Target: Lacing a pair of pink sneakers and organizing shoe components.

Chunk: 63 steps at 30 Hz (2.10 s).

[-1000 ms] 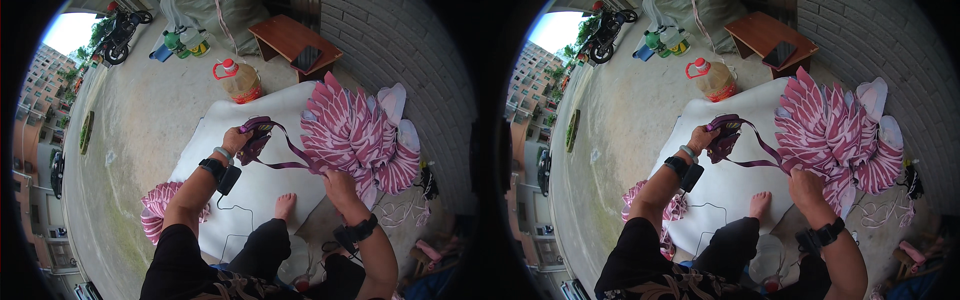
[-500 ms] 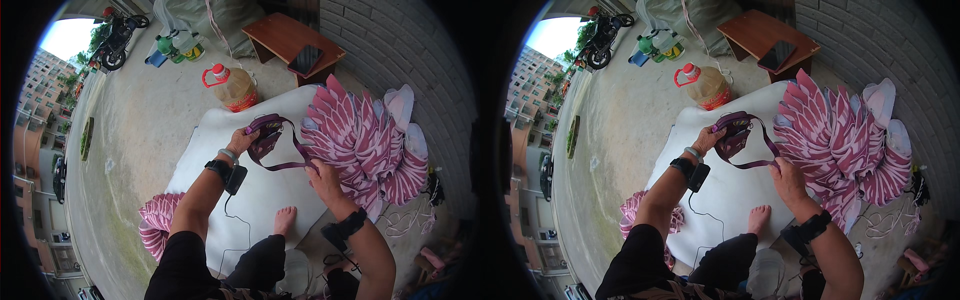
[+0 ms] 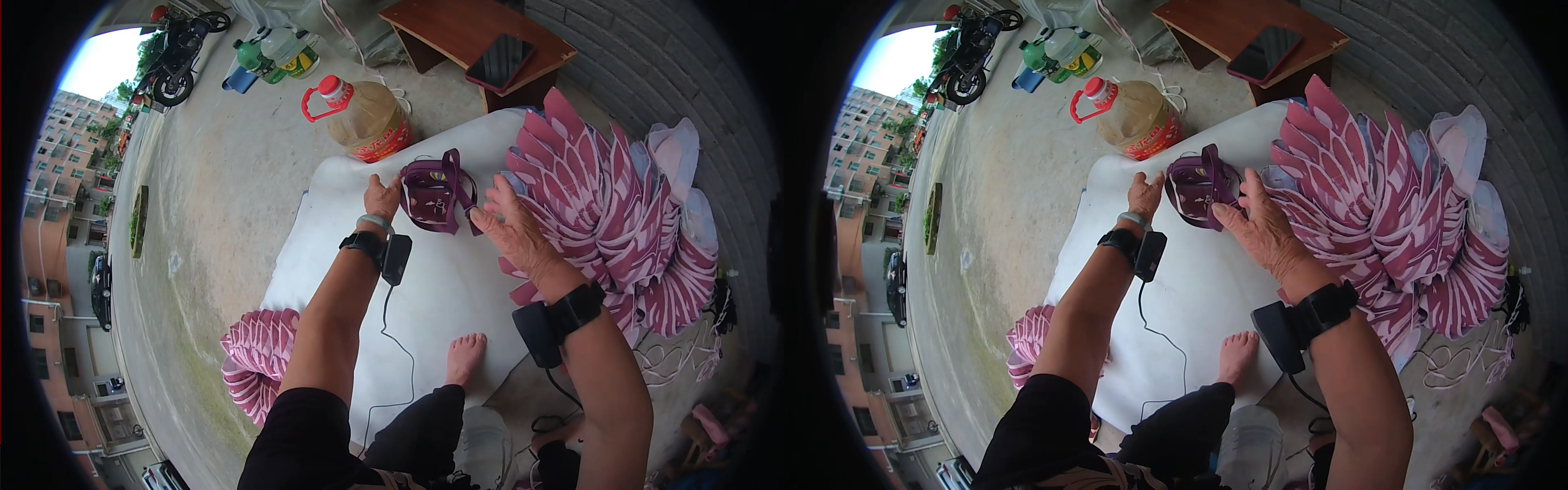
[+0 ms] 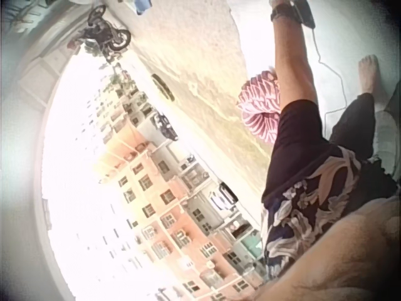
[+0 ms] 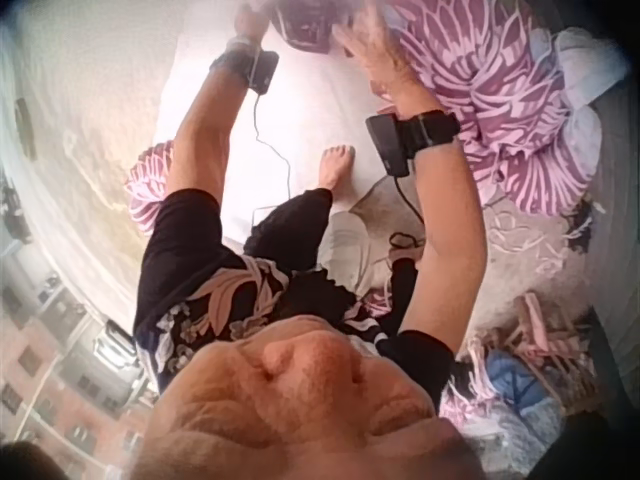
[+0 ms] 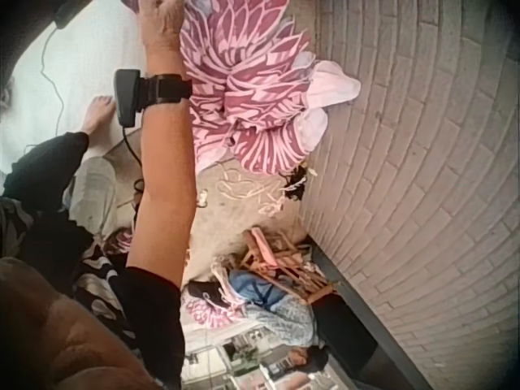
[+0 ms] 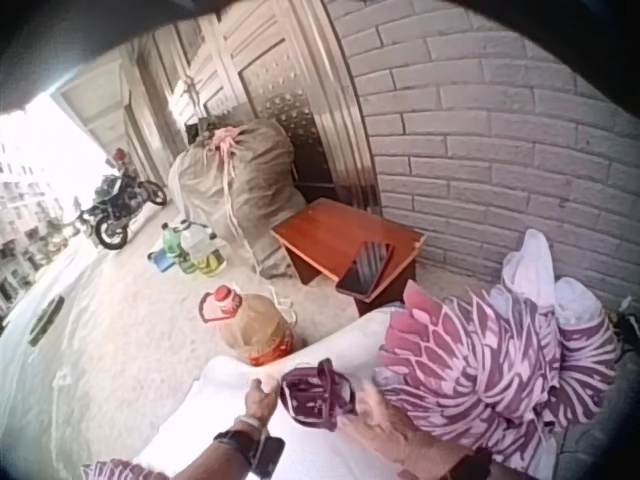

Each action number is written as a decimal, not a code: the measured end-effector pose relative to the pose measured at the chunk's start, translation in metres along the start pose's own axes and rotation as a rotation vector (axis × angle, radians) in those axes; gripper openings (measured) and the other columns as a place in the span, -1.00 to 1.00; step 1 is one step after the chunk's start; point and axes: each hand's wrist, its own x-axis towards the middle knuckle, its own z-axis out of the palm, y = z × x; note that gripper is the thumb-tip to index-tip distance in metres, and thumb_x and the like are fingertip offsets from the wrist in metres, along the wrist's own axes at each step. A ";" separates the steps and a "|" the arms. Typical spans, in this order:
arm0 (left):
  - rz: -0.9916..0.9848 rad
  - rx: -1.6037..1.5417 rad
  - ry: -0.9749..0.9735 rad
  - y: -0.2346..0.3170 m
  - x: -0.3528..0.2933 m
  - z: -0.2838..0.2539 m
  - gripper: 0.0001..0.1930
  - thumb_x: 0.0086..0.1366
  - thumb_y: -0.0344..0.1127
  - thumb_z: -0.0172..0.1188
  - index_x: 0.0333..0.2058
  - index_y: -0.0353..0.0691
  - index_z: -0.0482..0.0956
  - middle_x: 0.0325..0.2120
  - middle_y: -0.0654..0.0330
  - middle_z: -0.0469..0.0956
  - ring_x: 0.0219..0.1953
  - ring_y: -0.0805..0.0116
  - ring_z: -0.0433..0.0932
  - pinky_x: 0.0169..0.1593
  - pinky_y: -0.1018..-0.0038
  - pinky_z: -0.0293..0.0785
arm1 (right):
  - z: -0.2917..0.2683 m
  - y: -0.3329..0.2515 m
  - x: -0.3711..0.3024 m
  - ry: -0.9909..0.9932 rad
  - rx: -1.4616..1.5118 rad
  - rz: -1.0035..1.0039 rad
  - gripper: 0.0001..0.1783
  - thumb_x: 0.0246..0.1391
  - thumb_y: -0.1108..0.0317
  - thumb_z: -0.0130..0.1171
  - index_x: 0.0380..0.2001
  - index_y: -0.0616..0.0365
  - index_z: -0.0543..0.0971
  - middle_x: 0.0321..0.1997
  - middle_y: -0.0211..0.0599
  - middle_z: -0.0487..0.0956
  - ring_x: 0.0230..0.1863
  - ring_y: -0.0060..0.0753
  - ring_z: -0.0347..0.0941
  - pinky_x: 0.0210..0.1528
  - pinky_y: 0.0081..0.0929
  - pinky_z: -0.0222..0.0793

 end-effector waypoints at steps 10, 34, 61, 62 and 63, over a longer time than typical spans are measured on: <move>0.674 -0.359 -0.010 0.042 -0.127 0.003 -0.80 0.17 -0.31 0.07 -0.31 -0.33 0.41 -0.50 0.23 0.43 -0.46 0.53 0.36 -0.37 0.61 0.31 | -0.087 -0.021 -0.250 0.198 0.143 0.373 -0.81 0.04 0.43 -0.01 -0.26 0.29 0.41 -0.48 -0.27 0.49 -0.52 -0.57 0.44 -0.44 -0.67 0.33; 0.988 1.035 -0.417 0.294 -0.179 0.127 -0.73 0.07 -0.23 -0.02 -0.28 -0.16 0.55 -0.25 0.01 0.50 -0.17 0.08 0.48 -0.12 0.32 0.38 | -0.113 -0.022 -0.411 0.242 -0.117 0.342 -0.84 -0.18 0.48 0.09 -0.41 0.20 0.44 -0.54 -0.19 0.46 -0.53 -0.14 0.41 -0.50 -0.39 0.32; 1.928 0.380 -0.324 0.195 -0.232 0.094 -0.70 0.03 -0.53 -0.04 -0.21 -0.15 0.43 -0.30 0.06 0.46 -0.21 0.12 0.40 -0.10 0.27 0.27 | -0.101 -0.040 -0.398 0.246 -0.355 0.099 -0.79 -0.21 0.37 0.14 -0.41 0.15 0.42 -0.55 -0.36 0.41 -0.51 -0.31 0.40 -0.47 -0.41 0.27; 1.885 0.389 -0.381 0.192 -0.240 0.082 -0.71 0.03 -0.52 -0.03 -0.22 -0.16 0.43 -0.31 0.06 0.46 -0.23 0.12 0.40 -0.11 0.27 0.28 | -0.101 -0.042 -0.397 0.227 -0.369 0.122 -0.81 -0.19 0.36 0.13 -0.44 0.15 0.42 -0.55 -0.33 0.41 -0.51 -0.28 0.40 -0.47 -0.39 0.27; 1.840 0.391 -0.434 0.188 -0.249 0.069 -0.72 0.03 -0.52 -0.03 -0.23 -0.16 0.44 -0.33 0.06 0.46 -0.24 0.13 0.40 -0.12 0.28 0.28 | -0.100 -0.044 -0.398 0.220 -0.391 0.137 -0.83 -0.18 0.36 0.12 -0.47 0.15 0.41 -0.55 -0.29 0.41 -0.50 -0.25 0.40 -0.46 -0.37 0.28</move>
